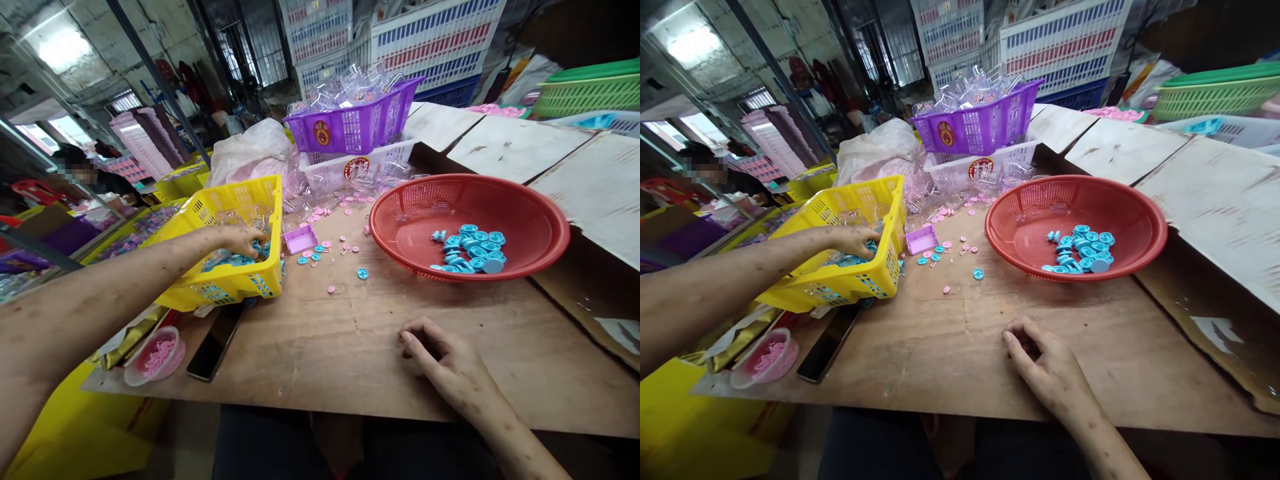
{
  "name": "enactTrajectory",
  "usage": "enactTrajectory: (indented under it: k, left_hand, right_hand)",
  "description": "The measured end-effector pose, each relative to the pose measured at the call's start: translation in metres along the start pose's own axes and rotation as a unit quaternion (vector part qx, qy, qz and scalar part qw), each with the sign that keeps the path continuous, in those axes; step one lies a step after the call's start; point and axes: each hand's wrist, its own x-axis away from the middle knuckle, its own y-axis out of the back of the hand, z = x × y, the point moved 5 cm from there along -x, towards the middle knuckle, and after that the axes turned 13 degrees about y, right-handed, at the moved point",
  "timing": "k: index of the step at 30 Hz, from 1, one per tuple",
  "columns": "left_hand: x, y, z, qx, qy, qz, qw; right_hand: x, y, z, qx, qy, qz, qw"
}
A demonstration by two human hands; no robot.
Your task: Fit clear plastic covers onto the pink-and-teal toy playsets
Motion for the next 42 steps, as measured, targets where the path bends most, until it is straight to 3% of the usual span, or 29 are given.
enactTrajectory:
  k: [3, 7, 9, 11, 13, 14, 17, 20, 22, 24, 29, 33, 38, 42]
  left_hand:
    - [0.006, 0.025, 0.002, -0.01, 0.014, -0.005, 1.0]
    - [0.034, 0.06, -0.006, 0.07, -0.008, -0.026, 0.997]
    - [0.055, 0.074, -0.023, 0.097, -0.027, -0.083, 0.992]
    - [0.076, 0.073, -0.053, 0.104, -0.047, -0.17, 0.979]
    - [0.098, 0.047, -0.095, 0.123, -0.092, -0.261, 0.953]
    - [0.106, 0.021, -0.119, 0.139, -0.126, -0.271, 0.944]
    - [0.109, -0.085, -0.182, 0.186, -0.195, -0.244, 0.931]
    - [0.094, -0.177, -0.202, 0.26, -0.194, -0.23, 0.917]
    - [0.089, -0.208, -0.195, 0.277, -0.204, -0.226, 0.911]
    - [0.091, -0.216, -0.179, 0.269, -0.238, -0.213, 0.909]
    - [0.108, -0.196, -0.132, 0.253, -0.343, -0.108, 0.898]
    - [0.113, -0.185, -0.098, 0.249, -0.304, -0.128, 0.911]
    - [0.112, -0.196, -0.087, 0.233, -0.286, -0.136, 0.92]
    - [0.112, -0.204, -0.083, 0.284, -0.289, -0.143, 0.903]
  right_hand:
    - [0.0, -0.001, -0.001, -0.005, 0.001, -0.003, 1.0]
    - [0.0, 0.0, 0.003, -0.006, -0.001, -0.004, 1.0]
    - [0.0, 0.001, 0.005, -0.002, -0.002, -0.003, 1.0]
    - [-0.001, 0.0, 0.006, -0.003, -0.005, -0.004, 1.0]
    - [-0.003, -0.003, 0.005, -0.008, -0.013, -0.025, 1.0]
    - [-0.004, -0.005, 0.004, -0.01, -0.015, -0.043, 0.999]
    - [-0.007, -0.021, 0.004, -0.024, 0.01, -0.092, 0.995]
    - [-0.01, -0.046, 0.013, 0.006, 0.094, -0.053, 0.994]
    - [-0.011, -0.059, 0.019, 0.058, 0.152, -0.013, 0.987]
    - [-0.011, -0.063, 0.021, 0.093, 0.181, 0.006, 0.979]
    - [-0.012, -0.06, 0.022, 0.094, 0.175, 0.051, 0.979]
    - [-0.013, -0.056, 0.027, 0.1, 0.163, 0.077, 0.978]
    - [-0.006, -0.053, 0.042, 0.093, 0.192, 0.04, 0.976]
    - [0.004, -0.064, 0.046, 0.135, 0.213, 0.114, 0.961]
